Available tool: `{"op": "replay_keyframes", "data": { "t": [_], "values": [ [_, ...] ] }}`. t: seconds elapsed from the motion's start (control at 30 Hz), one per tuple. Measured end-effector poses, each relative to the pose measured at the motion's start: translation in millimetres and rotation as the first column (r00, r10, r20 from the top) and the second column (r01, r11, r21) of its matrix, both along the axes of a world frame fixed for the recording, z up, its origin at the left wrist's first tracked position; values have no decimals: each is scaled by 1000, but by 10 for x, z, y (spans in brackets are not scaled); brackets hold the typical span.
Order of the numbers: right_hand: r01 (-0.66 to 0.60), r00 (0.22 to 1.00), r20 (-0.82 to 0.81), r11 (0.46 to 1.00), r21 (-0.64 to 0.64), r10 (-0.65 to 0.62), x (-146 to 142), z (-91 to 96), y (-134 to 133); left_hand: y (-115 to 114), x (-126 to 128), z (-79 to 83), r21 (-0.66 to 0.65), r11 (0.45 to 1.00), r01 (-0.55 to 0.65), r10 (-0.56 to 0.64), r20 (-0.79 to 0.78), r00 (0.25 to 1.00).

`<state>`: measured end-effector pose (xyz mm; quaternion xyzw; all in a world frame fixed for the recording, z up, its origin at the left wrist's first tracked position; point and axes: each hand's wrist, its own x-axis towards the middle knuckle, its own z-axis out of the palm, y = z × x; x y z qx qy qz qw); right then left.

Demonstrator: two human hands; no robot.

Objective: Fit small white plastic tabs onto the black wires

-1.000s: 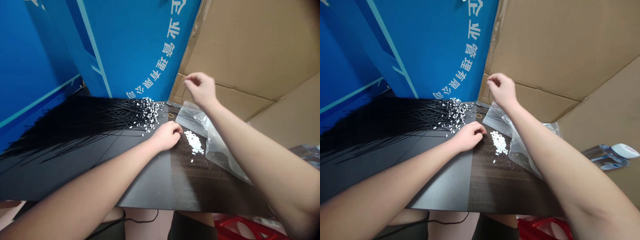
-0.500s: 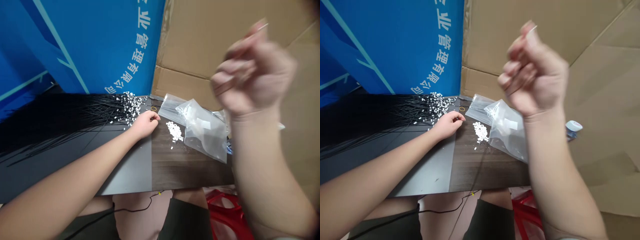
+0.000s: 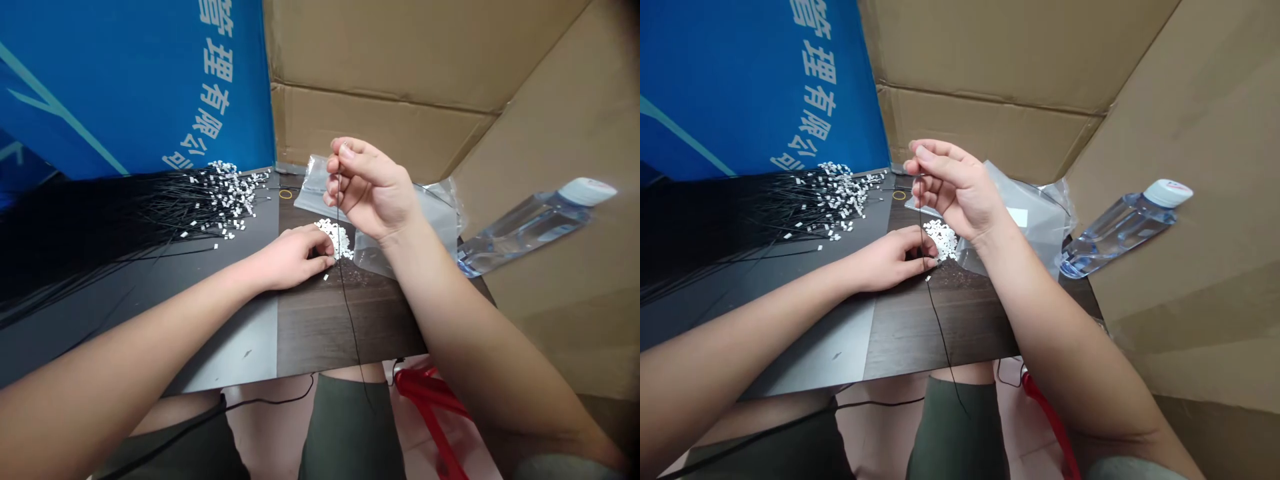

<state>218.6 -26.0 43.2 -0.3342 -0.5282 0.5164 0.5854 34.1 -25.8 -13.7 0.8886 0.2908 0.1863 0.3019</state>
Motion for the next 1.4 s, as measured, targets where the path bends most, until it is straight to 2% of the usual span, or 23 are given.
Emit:
{"op": "replay_keyframes", "data": {
  "t": [0.13,0.33,0.4,0.47,0.5,0.57,0.63,0.67,0.8,0.97,1.13,1.33,1.4],
  "values": [
    [-55,998,-41,998,5,55,-53,19,-24,-11,23,0,30,1000,5,-3,-68,998],
    [-63,997,-36,998,12,64,-66,-16,-36,-50,72,-3,86,996,-5,15,-120,993],
    [-45,998,-35,999,12,46,-65,-22,-33,-43,64,-1,-4,999,-42,42,-48,998],
    [-22,999,-31,1000,-11,22,-78,-26,-32,-17,26,8,-191,976,-106,132,125,983],
    [-15,1000,-28,1000,-26,14,-93,-31,-33,0,-3,18,-309,943,-122,204,246,948],
    [-12,1000,-10,998,-58,12,-144,-57,-37,37,-73,47,-524,849,-75,360,467,808],
    [-9,999,30,997,-78,11,-218,-111,-39,64,-148,91,-663,748,40,473,573,669],
    [5,998,61,997,-76,0,-259,-147,-39,71,-181,116,-707,701,93,507,586,632],
    [127,964,228,991,43,-134,-397,-317,-33,61,-261,205,-802,561,204,590,560,581],
    [114,929,331,980,161,-163,-441,-443,-32,40,-260,212,-840,473,267,637,535,554],
    [121,898,392,968,219,-201,-425,-480,-28,40,-249,152,-846,459,272,643,527,556],
    [100,856,460,949,300,-236,-396,-462,-32,37,-268,140,-830,526,186,612,522,594],
    [100,812,512,930,353,-282,-382,-432,-47,38,-274,140,-821,553,141,609,515,604]
  ]
}}
